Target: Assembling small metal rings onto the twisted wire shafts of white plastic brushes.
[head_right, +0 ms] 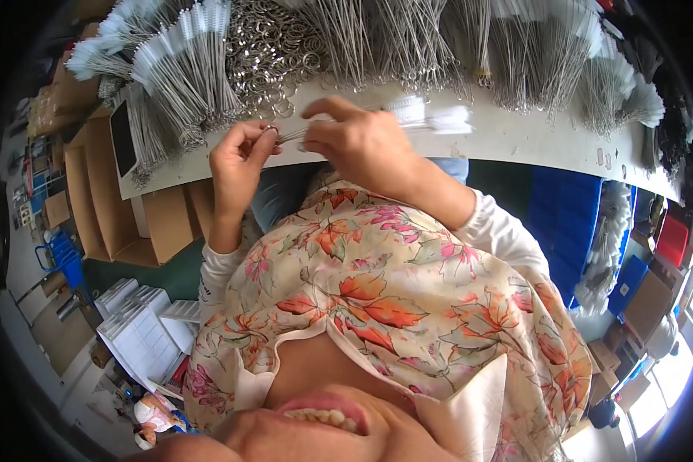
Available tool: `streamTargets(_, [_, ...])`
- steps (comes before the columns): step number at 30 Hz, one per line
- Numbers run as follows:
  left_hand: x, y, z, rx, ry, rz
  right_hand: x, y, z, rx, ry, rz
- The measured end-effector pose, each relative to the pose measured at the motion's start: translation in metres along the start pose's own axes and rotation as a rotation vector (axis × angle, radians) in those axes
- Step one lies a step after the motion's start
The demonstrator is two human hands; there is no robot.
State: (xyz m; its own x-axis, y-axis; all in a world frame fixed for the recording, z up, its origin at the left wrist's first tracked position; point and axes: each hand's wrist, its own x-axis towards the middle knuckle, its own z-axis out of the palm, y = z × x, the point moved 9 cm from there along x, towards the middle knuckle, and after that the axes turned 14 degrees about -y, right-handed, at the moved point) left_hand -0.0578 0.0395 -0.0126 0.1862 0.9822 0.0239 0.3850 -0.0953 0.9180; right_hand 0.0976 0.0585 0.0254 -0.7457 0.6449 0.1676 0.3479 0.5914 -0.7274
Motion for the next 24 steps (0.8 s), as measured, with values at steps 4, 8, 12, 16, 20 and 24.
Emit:
streamTargets(4, [0.017, 0.034, -0.018, -0.309, -0.037, 0.066, 0.023, 0.001, 0.005, 0.052, -0.058, -0.032])
streamTargets(8, [0.026, 0.055, -0.03, -0.262, -0.195, 0.169, 0.031, 0.007, -0.009, 0.438, -0.143, 0.026])
streamTargets(12, [0.036, 0.072, -0.028, -0.32, -0.284, 0.2, 0.03, 0.018, -0.003, 0.724, -0.26, 0.151])
streamTargets(16, [0.039, 0.079, -0.026, -0.249, -0.322, 0.281, 0.028, 0.024, 0.004, 0.911, -0.298, 0.161])
streamTargets(20, [0.038, 0.085, -0.019, -0.244, -0.213, 0.302, 0.026, 0.021, 0.004, 1.02, -0.31, 0.176])
streamTargets(24, [0.031, 0.111, -0.026, -0.103, 0.012, 0.432, 0.034, 0.006, -0.023, 1.123, -0.123, 0.169])
